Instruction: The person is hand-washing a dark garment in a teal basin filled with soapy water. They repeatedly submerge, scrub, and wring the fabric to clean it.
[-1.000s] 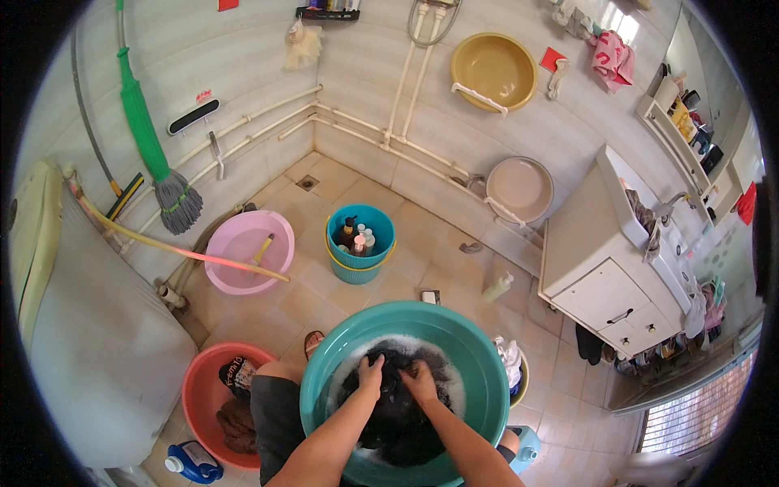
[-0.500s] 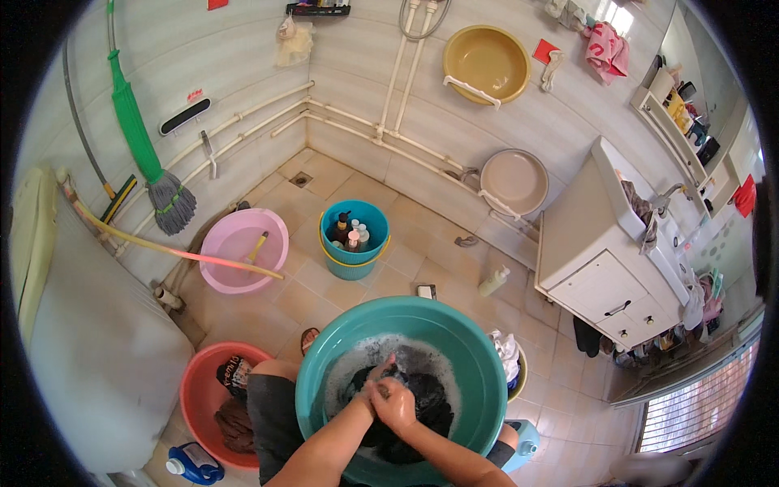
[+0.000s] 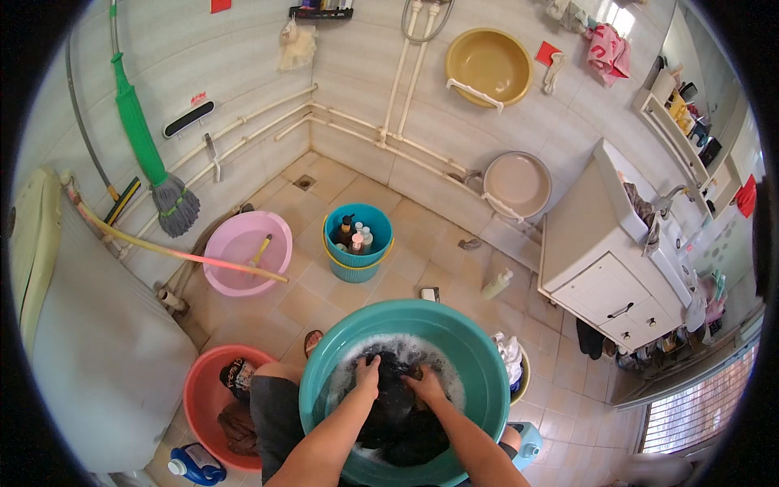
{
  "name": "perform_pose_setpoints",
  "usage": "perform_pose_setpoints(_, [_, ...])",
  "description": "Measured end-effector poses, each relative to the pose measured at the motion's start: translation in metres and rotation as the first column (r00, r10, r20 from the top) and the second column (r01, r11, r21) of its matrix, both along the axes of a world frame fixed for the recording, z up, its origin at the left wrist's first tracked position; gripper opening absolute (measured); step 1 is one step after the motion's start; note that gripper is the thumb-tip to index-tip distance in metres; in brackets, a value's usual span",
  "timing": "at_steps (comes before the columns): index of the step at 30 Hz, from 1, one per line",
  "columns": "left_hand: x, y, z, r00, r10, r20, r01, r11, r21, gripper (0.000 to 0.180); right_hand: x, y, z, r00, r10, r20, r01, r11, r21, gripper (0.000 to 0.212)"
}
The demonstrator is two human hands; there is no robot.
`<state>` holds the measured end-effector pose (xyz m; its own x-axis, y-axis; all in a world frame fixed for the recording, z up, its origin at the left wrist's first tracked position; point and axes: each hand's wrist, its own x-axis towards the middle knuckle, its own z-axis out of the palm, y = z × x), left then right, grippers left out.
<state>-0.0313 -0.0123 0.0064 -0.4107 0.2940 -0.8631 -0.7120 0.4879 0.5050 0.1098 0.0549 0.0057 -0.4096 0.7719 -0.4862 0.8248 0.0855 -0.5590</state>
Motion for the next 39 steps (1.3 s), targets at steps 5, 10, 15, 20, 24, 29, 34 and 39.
perform_pose_setpoints(5, [0.011, 0.005, -0.023, 0.993, -0.099, 0.064, 0.088, 0.984, 0.155, 0.065, -0.001, -0.003, -0.035, 0.851, -0.427, -0.306, 0.455, 0.890, 0.021, 0.051])
perform_pose_setpoints(10, [0.016, 0.007, -0.049, 0.838, -0.176, 0.517, -0.086, 0.892, 0.444, 0.052, -0.044, -0.077, 0.067, 0.925, 0.026, -0.379, 0.127, 0.919, 0.374, 0.030])
perform_pose_setpoints(15, [0.027, 0.005, -0.031, 0.885, -0.169, 0.435, -0.035, 0.905, 0.425, 0.056, -0.045, -0.071, 0.066, 0.956, 0.138, -0.259, -0.001, 0.885, 0.466, 0.029])
perform_pose_setpoints(20, [0.029, 0.014, 0.041, 0.972, -0.192, 0.133, 0.184, 0.980, 0.074, 0.059, -0.035, -0.013, 0.022, 0.919, -0.286, -0.272, 0.363, 0.882, 0.300, 0.040])
perform_pose_setpoints(24, [0.017, 0.007, 0.009, 0.992, -0.056, 0.112, 0.008, 0.920, 0.391, 0.082, -0.014, 0.004, -0.023, 0.707, -0.528, -0.471, 0.627, 0.776, 0.070, 0.047])
perform_pose_setpoints(29, [0.007, 0.003, -0.019, 0.999, -0.050, -0.011, 0.050, 0.997, 0.058, 0.072, 0.008, -0.003, -0.041, 0.993, -0.117, -0.033, 0.122, 0.963, 0.242, 0.057])
perform_pose_setpoints(34, [0.017, 0.007, -0.008, 0.996, -0.088, 0.015, 0.086, 0.992, 0.089, 0.067, -0.001, 0.000, -0.044, 0.851, -0.409, -0.329, 0.478, 0.863, 0.164, 0.054])
perform_pose_setpoints(39, [0.012, 0.002, -0.073, 0.819, -0.160, 0.551, -0.139, 0.876, 0.461, 0.043, -0.046, -0.074, 0.065, 0.911, -0.003, -0.412, 0.134, 0.948, 0.290, 0.033])
